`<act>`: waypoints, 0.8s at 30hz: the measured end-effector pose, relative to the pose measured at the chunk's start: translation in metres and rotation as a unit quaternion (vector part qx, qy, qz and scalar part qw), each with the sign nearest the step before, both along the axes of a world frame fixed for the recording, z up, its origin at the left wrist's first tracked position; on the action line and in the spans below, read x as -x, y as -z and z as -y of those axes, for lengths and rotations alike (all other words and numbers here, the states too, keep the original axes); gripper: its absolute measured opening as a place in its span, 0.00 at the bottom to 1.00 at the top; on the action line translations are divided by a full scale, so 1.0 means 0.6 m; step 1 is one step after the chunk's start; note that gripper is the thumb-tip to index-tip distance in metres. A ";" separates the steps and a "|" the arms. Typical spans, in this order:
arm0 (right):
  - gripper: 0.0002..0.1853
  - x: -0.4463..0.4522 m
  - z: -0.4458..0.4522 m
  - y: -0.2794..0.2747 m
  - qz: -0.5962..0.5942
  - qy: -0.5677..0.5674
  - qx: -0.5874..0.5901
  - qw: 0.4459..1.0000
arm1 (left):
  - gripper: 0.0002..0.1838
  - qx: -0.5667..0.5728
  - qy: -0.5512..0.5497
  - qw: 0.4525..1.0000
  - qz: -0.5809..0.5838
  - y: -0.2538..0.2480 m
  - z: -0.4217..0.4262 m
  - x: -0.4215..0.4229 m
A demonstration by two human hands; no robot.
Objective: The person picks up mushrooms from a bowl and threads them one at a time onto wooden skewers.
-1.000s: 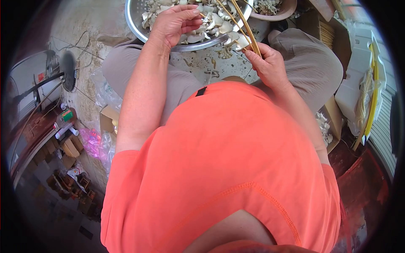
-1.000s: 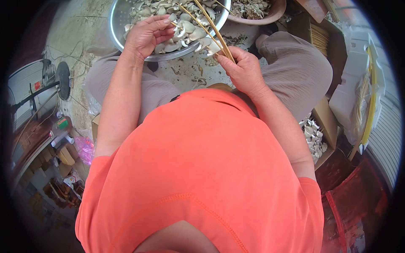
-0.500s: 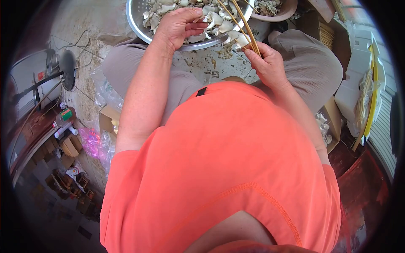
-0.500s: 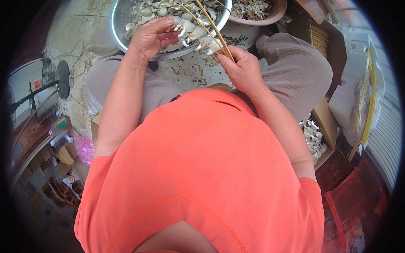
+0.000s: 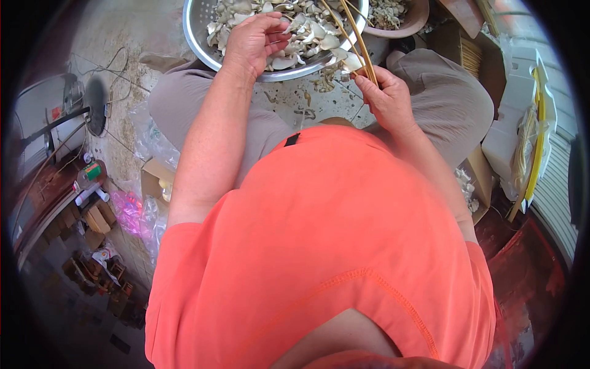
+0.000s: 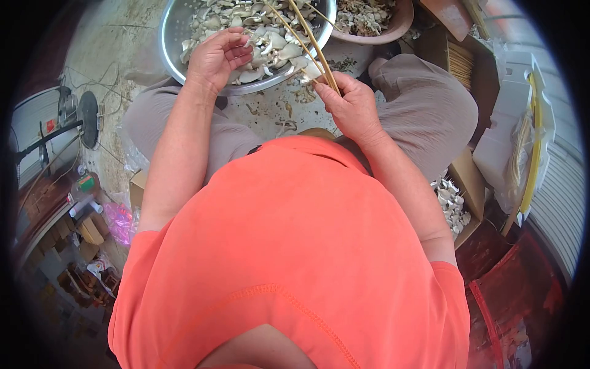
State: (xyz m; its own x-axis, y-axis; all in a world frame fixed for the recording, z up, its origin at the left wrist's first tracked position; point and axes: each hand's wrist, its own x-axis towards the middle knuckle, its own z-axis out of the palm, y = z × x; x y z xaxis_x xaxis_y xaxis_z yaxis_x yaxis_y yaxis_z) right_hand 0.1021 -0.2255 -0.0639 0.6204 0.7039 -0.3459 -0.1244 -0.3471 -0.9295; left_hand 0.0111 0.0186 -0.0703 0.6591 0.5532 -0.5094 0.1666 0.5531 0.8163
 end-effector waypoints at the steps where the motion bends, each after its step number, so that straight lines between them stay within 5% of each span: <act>1: 0.08 -0.004 -0.002 -0.002 0.005 0.000 0.000 1.000 | 0.14 0.000 -0.006 1.000 -0.002 -0.001 -0.001 0.000; 12: 0.10 -0.115 -0.095 -0.026 0.170 0.066 -0.031 0.983 | 0.11 0.002 -0.007 1.000 0.008 -0.012 0.009 -0.001; 24: 0.13 -0.192 -0.195 0.044 0.366 -0.010 0.114 0.924 | 0.11 0.001 0.014 1.000 -0.015 -0.003 0.011 0.012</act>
State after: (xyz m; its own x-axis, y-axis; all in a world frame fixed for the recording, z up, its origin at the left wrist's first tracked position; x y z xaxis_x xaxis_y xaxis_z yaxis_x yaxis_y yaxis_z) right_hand 0.2171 -0.1085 -0.0903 0.7345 0.6783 0.0198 0.5167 -0.5401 -0.6643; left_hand 0.0038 0.0119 -0.0685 0.6588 0.5338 -0.5301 0.2062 0.5495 0.8097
